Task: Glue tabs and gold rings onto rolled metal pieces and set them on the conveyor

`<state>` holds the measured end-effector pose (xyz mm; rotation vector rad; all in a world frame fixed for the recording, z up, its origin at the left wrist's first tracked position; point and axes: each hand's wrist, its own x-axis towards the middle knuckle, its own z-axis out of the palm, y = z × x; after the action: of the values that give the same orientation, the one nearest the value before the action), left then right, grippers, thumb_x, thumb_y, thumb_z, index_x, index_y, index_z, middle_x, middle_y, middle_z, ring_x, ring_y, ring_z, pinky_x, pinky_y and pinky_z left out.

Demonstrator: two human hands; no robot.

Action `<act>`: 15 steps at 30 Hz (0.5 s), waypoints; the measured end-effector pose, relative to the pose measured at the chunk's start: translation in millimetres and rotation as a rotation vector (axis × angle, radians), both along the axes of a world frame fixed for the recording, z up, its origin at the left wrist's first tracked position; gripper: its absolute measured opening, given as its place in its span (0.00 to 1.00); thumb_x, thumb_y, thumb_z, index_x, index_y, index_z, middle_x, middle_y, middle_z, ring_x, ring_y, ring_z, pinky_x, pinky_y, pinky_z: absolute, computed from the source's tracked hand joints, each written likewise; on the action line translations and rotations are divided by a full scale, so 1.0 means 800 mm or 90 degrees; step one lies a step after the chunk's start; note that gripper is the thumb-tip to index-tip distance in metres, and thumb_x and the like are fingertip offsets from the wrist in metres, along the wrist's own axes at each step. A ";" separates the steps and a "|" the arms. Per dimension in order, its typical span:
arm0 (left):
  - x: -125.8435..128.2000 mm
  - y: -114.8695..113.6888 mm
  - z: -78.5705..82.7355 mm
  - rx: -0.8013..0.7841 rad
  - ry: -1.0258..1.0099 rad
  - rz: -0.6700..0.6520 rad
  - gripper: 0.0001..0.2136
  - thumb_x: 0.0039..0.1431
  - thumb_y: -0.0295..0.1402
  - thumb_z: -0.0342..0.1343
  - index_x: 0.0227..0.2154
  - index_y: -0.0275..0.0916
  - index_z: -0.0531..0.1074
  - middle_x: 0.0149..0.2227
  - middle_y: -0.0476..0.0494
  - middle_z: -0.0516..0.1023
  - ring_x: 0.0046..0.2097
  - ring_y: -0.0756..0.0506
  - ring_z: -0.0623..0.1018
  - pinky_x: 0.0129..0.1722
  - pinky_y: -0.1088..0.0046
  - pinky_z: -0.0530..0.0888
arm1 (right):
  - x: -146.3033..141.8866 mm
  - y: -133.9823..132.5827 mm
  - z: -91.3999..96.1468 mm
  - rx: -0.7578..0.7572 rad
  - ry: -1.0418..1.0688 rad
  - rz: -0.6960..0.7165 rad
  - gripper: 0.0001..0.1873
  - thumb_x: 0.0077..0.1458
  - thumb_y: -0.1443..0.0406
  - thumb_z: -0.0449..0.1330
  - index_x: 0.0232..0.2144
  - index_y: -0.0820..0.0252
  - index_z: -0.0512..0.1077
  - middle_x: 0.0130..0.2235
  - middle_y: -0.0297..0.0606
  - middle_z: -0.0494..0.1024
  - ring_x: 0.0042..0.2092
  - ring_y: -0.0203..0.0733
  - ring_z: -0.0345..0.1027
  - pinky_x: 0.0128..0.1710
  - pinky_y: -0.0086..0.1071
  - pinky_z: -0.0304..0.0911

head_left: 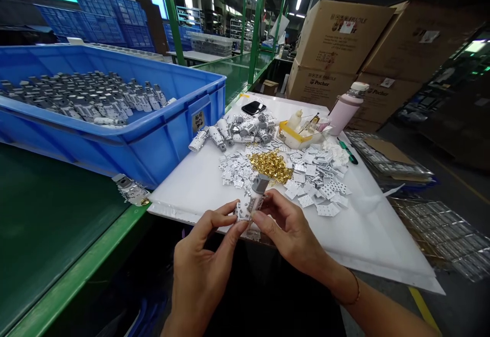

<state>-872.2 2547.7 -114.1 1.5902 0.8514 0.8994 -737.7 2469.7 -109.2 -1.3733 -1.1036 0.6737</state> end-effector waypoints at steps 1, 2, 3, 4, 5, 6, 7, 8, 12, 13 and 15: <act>-0.001 0.004 0.000 -0.058 -0.004 -0.029 0.06 0.50 0.37 0.65 0.28 0.43 0.74 0.44 0.46 0.81 0.47 0.43 0.78 0.49 0.70 0.72 | 0.003 0.000 0.003 -0.014 -0.025 -0.002 0.06 0.61 0.62 0.56 0.37 0.59 0.67 0.37 0.36 0.74 0.39 0.37 0.69 0.40 0.30 0.65; -0.001 0.007 0.000 -0.117 -0.013 -0.056 0.07 0.49 0.37 0.65 0.27 0.42 0.73 0.42 0.47 0.81 0.46 0.44 0.79 0.47 0.72 0.73 | 0.006 -0.001 0.007 -0.028 -0.054 -0.006 0.06 0.61 0.62 0.56 0.36 0.60 0.68 0.36 0.35 0.74 0.38 0.36 0.69 0.39 0.30 0.65; -0.001 0.010 0.001 -0.173 -0.023 -0.083 0.09 0.49 0.38 0.66 0.26 0.42 0.73 0.38 0.48 0.81 0.43 0.45 0.79 0.44 0.74 0.74 | 0.009 -0.001 0.010 -0.040 -0.084 -0.012 0.06 0.60 0.62 0.57 0.35 0.60 0.68 0.34 0.34 0.74 0.36 0.36 0.68 0.38 0.29 0.64; -0.001 0.013 0.002 -0.222 -0.033 -0.109 0.10 0.48 0.38 0.66 0.25 0.41 0.72 0.33 0.50 0.80 0.40 0.47 0.79 0.41 0.76 0.74 | 0.011 -0.002 0.014 -0.050 -0.108 -0.018 0.06 0.60 0.63 0.57 0.35 0.60 0.69 0.33 0.33 0.74 0.35 0.35 0.67 0.37 0.29 0.63; -0.001 0.015 0.002 -0.261 -0.038 -0.138 0.11 0.49 0.38 0.66 0.24 0.40 0.71 0.28 0.52 0.78 0.36 0.49 0.78 0.38 0.78 0.73 | 0.014 -0.002 0.017 -0.058 -0.127 -0.022 0.05 0.60 0.63 0.57 0.34 0.60 0.69 0.32 0.33 0.73 0.35 0.34 0.67 0.37 0.28 0.63; -0.001 0.016 0.002 -0.287 -0.040 -0.164 0.11 0.49 0.38 0.66 0.23 0.39 0.71 0.25 0.53 0.76 0.33 0.51 0.76 0.35 0.80 0.72 | 0.015 -0.003 0.020 -0.064 -0.139 -0.023 0.05 0.60 0.63 0.57 0.34 0.60 0.69 0.32 0.32 0.73 0.34 0.34 0.66 0.36 0.28 0.62; 0.000 0.016 0.002 -0.300 -0.045 -0.183 0.11 0.50 0.38 0.65 0.23 0.39 0.70 0.24 0.53 0.75 0.31 0.53 0.75 0.34 0.81 0.70 | 0.017 -0.003 0.022 -0.069 -0.145 -0.022 0.05 0.60 0.64 0.57 0.33 0.60 0.70 0.31 0.32 0.73 0.34 0.34 0.66 0.35 0.27 0.61; 0.000 0.017 0.001 -0.304 -0.049 -0.194 0.11 0.52 0.38 0.64 0.24 0.38 0.70 0.24 0.54 0.74 0.30 0.53 0.73 0.33 0.82 0.69 | 0.017 -0.004 0.024 -0.072 -0.145 -0.018 0.05 0.60 0.64 0.57 0.33 0.60 0.70 0.31 0.32 0.72 0.34 0.33 0.66 0.35 0.27 0.61; 0.000 0.016 -0.005 -0.307 -0.059 -0.195 0.10 0.54 0.38 0.63 0.25 0.38 0.70 0.27 0.52 0.76 0.31 0.54 0.72 0.33 0.82 0.68 | 0.018 -0.004 0.026 -0.069 -0.121 0.005 0.08 0.62 0.62 0.54 0.33 0.60 0.69 0.30 0.31 0.72 0.32 0.33 0.65 0.33 0.27 0.60; 0.000 0.016 -0.006 -0.306 -0.059 -0.191 0.10 0.53 0.38 0.63 0.25 0.37 0.70 0.26 0.52 0.76 0.31 0.54 0.71 0.33 0.82 0.68 | 0.018 -0.004 0.026 -0.070 -0.114 0.010 0.09 0.63 0.62 0.53 0.33 0.60 0.69 0.30 0.31 0.71 0.32 0.33 0.65 0.32 0.27 0.60; 0.001 0.015 -0.006 -0.301 -0.060 -0.176 0.10 0.52 0.37 0.64 0.25 0.37 0.71 0.25 0.52 0.75 0.29 0.54 0.71 0.32 0.82 0.67 | 0.018 -0.004 0.025 -0.075 -0.110 0.014 0.11 0.64 0.60 0.52 0.33 0.60 0.69 0.30 0.32 0.71 0.32 0.33 0.64 0.33 0.27 0.60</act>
<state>-871.7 2559.8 -119.3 1.2048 0.6930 0.5221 -723.4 2466.2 -88.8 -1.5451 -1.2329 0.6544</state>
